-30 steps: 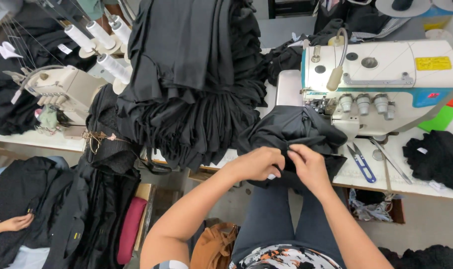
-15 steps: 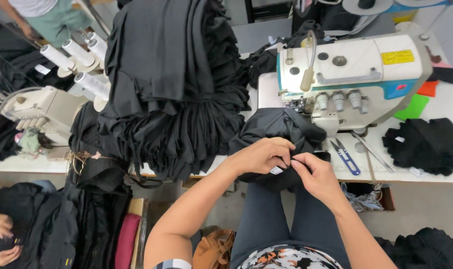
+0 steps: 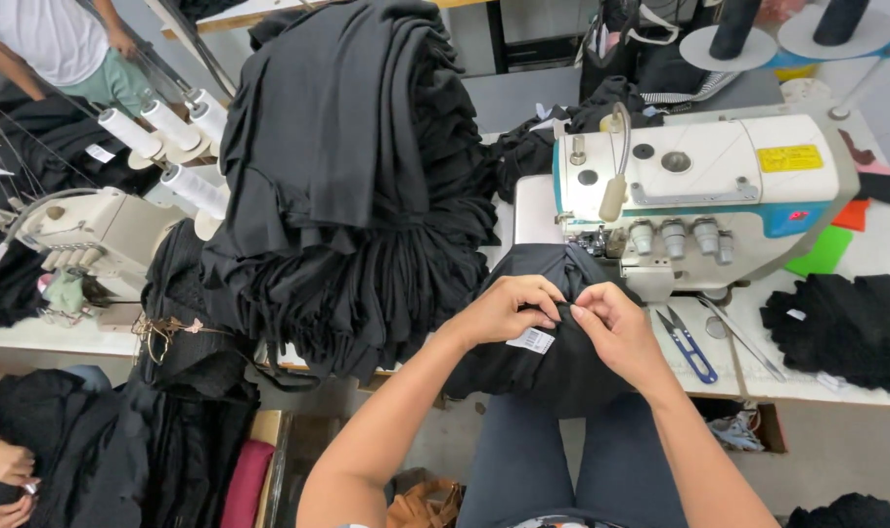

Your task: The person is using an industrial overlock sewing machine to join or finish the edges of small black fabric pieces.

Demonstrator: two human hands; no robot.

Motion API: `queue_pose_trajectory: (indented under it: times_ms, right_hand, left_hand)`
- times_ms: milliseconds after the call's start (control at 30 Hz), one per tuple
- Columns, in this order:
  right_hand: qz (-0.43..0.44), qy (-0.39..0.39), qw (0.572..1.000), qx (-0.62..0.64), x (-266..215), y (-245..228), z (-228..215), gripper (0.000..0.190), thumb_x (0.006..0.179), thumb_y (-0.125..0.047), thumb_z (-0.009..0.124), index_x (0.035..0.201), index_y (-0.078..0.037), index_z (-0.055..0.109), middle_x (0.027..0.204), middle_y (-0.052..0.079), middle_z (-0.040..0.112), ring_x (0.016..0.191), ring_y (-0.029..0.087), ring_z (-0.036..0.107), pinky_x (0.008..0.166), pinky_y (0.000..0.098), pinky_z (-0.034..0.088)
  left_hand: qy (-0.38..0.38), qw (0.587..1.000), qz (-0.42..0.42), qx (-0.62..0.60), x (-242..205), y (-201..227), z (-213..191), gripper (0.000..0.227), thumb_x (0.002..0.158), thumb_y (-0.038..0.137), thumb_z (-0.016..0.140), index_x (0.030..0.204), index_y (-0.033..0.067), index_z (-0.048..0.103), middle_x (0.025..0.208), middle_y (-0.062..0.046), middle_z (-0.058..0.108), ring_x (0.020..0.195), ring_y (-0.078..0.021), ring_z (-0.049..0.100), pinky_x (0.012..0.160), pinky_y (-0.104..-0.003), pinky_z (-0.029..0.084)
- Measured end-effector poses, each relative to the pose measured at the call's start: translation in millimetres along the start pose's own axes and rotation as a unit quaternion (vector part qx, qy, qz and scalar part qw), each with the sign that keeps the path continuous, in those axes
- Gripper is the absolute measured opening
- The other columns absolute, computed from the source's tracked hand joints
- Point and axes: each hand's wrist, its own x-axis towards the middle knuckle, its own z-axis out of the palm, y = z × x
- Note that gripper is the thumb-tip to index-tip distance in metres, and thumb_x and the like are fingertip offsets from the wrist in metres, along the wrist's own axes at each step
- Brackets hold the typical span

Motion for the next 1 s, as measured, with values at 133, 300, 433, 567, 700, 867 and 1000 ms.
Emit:
queue_pose_trajectory:
  times_ms: [133, 300, 433, 567, 700, 867, 1000]
  right_hand:
    - [-0.006, -0.006, 0.999, -0.041, -1, -21, 0, 0.008, 0.099, -0.009, 0.067, 0.107, -0.008, 0.067, 0.085, 0.009, 0.081, 0.089, 0.016, 0.075, 0.085, 0.0362, 0.059]
    - [-0.052, -0.035, 0.995, -0.082, -7, -34, -7, 0.008, 0.095, -0.007, 0.070, 0.100, -0.007, 0.075, 0.095, 0.012, 0.082, 0.100, 0.027, 0.077, 0.091, 0.0421, 0.058]
    - [-0.174, -0.029, 0.974, -0.141, -9, -35, -7, 0.009, 0.087, -0.010, 0.078, 0.093, -0.004, 0.074, 0.095, 0.013, 0.077, 0.095, 0.032, 0.076, 0.085, 0.0426, 0.059]
    - [-0.214, 0.012, 0.964, -0.156, -4, -4, 0, 0.004, 0.092, -0.009, 0.073, 0.090, -0.008, 0.076, 0.093, 0.005, 0.075, 0.090, 0.025, 0.074, 0.084, 0.0358, 0.059]
    - [-0.272, 0.058, 0.945, -0.170, -4, -3, 5, 0.004, 0.094, -0.007, 0.071, 0.090, -0.006, 0.074, 0.092, 0.007, 0.073, 0.085, 0.026, 0.071, 0.078, 0.0337, 0.059]
    - [-0.330, 0.087, 0.921, -0.188, -5, 2, 12, 0.006, 0.096, -0.004, 0.068, 0.091, -0.003, 0.069, 0.089, 0.008, 0.070, 0.078, 0.026, 0.068, 0.071, 0.0322, 0.058]
    - [-0.343, 0.105, 0.915, -0.186, -7, 4, 15, 0.007, 0.098, -0.002, 0.065, 0.091, -0.001, 0.067, 0.088, 0.008, 0.069, 0.076, 0.027, 0.067, 0.069, 0.0324, 0.056]
  left_hand:
    - [0.021, 1.000, -0.018, -0.013, 2, -3, 3, 0.009, 0.087, 0.000, 0.080, 0.091, 0.0079, 0.078, 0.092, -0.010, 0.075, 0.089, -0.0278, 0.074, 0.083, -0.037, 0.057]
    - [0.034, 0.999, -0.016, -0.036, 5, -13, 6, 0.009, 0.086, 0.002, 0.081, 0.090, 0.0091, 0.078, 0.091, -0.007, 0.076, 0.088, -0.0244, 0.074, 0.082, -0.035, 0.057]
    - [0.035, 0.999, -0.012, -0.035, 7, -16, 5, 0.009, 0.086, 0.002, 0.081, 0.090, 0.0098, 0.079, 0.092, -0.006, 0.077, 0.087, -0.0233, 0.075, 0.082, -0.034, 0.057]
    - [0.056, 0.998, -0.004, -0.035, 7, -11, 8, 0.009, 0.085, -0.001, 0.081, 0.088, 0.0072, 0.079, 0.091, -0.009, 0.078, 0.086, -0.0260, 0.076, 0.080, -0.035, 0.058]
    - [0.081, 0.997, 0.002, -0.013, 5, -6, 8, 0.010, 0.085, -0.002, 0.081, 0.088, 0.0063, 0.078, 0.092, -0.008, 0.078, 0.086, -0.0262, 0.076, 0.080, -0.035, 0.059]
    - [0.097, 0.995, 0.010, -0.004, 3, -4, 12, 0.012, 0.086, -0.005, 0.078, 0.091, 0.0052, 0.078, 0.094, -0.010, 0.079, 0.088, -0.0279, 0.076, 0.081, -0.035, 0.060]
    - [0.127, 0.992, 0.009, -0.016, 3, -3, 17, 0.009, 0.085, -0.002, 0.081, 0.089, 0.0055, 0.077, 0.093, -0.009, 0.079, 0.087, -0.0274, 0.076, 0.079, -0.035, 0.060]
